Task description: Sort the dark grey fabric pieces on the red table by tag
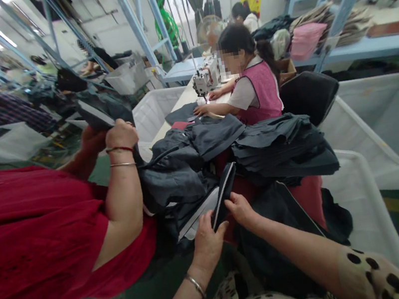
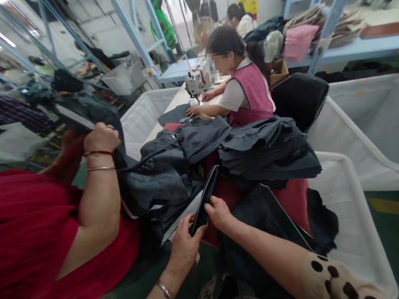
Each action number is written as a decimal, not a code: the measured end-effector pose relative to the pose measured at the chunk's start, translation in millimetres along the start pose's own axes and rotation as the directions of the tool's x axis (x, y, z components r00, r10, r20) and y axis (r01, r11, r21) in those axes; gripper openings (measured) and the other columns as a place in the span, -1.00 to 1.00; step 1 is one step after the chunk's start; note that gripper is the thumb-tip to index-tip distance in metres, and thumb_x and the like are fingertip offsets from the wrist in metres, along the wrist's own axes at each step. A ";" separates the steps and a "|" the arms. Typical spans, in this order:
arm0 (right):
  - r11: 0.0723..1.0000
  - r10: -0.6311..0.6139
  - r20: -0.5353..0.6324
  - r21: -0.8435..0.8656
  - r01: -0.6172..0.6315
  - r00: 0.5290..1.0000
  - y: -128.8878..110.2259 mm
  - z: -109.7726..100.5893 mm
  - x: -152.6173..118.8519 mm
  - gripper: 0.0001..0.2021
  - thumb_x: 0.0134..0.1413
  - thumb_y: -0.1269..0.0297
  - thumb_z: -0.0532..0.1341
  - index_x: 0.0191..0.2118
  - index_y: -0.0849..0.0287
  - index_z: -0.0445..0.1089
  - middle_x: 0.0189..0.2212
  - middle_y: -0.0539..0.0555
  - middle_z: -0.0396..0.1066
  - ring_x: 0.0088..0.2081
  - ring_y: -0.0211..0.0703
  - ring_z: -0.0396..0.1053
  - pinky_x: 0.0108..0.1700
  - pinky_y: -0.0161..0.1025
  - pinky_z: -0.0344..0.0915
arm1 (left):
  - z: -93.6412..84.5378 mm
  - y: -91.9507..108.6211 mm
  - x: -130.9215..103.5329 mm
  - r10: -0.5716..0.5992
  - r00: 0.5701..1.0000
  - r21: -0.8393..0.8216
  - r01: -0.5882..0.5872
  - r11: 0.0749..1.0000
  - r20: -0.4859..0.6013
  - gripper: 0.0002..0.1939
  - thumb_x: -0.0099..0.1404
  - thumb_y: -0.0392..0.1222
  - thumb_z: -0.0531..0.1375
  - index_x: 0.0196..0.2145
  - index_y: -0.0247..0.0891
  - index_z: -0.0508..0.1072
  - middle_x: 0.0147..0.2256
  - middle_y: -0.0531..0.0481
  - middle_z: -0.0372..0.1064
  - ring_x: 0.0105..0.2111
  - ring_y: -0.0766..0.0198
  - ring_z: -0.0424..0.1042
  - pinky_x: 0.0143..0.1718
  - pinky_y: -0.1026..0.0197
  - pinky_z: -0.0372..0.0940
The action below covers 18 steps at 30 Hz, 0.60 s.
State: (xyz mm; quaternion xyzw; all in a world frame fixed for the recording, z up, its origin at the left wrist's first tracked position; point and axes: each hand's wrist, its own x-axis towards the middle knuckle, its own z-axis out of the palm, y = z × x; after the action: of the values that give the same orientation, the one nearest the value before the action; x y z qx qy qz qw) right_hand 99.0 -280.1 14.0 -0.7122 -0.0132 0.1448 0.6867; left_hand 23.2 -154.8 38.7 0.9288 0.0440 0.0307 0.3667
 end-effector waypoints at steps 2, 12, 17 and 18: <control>0.995 -0.100 0.065 0.000 0.100 0.993 -7.2 8.1 -14.8 -0.86 -0.21 0.34 0.14 -0.41 0.20 0.34 -0.42 -0.01 0.36 -0.34 -0.22 0.31 -0.26 -0.32 0.29 | -4.1 8.4 5.7 -0.116 0.993 -0.283 0.119 0.952 0.025 -0.55 0.24 0.01 0.09 -0.02 -0.35 0.28 -0.12 -0.18 0.35 -0.10 0.10 0.36 -0.04 0.07 0.24; 0.993 -0.114 0.118 -0.020 0.117 0.986 -22.6 -40.5 -24.3 -0.75 -0.33 0.43 0.11 -0.37 0.19 0.36 -0.47 -0.07 0.33 -0.34 -0.24 0.27 -0.23 -0.34 0.21 | -73.7 77.9 -44.8 -0.198 0.832 -0.830 0.545 0.117 0.518 -0.68 0.08 -0.20 0.31 -0.16 -0.29 0.49 -0.25 -0.10 0.51 -0.17 0.12 0.46 -0.02 0.08 0.29; 1.000 0.017 0.161 0.007 -0.019 0.987 -24.9 -69.4 -26.2 -0.82 -0.17 0.25 0.07 -0.57 0.23 0.33 -0.58 0.06 0.35 -0.40 -0.10 0.34 -0.26 -0.21 0.28 | -77.8 101.3 -68.4 0.213 0.856 -0.857 0.501 -0.118 0.471 -0.75 0.18 -0.27 0.23 -0.15 -0.13 0.51 -0.14 0.00 0.48 -0.08 0.22 0.42 0.00 0.20 0.29; 0.997 0.056 0.213 0.043 -0.067 0.975 -31.0 -68.4 -35.1 -0.78 -0.13 0.23 0.04 -0.57 0.23 0.33 -0.59 0.09 0.36 -0.42 -0.09 0.35 -0.29 -0.18 0.30 | -78.7 98.0 -66.7 0.232 0.857 -0.860 0.495 -0.123 0.460 -0.75 0.18 -0.27 0.23 -0.15 -0.11 0.51 -0.15 0.02 0.48 -0.11 0.24 0.44 -0.04 0.21 0.32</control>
State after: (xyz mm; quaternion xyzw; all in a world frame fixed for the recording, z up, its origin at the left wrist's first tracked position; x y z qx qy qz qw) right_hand 86.3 -352.6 52.0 -0.6754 -0.0607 0.2412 0.6942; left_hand -44.4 -179.7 161.4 0.3022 0.0138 -0.2152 0.9285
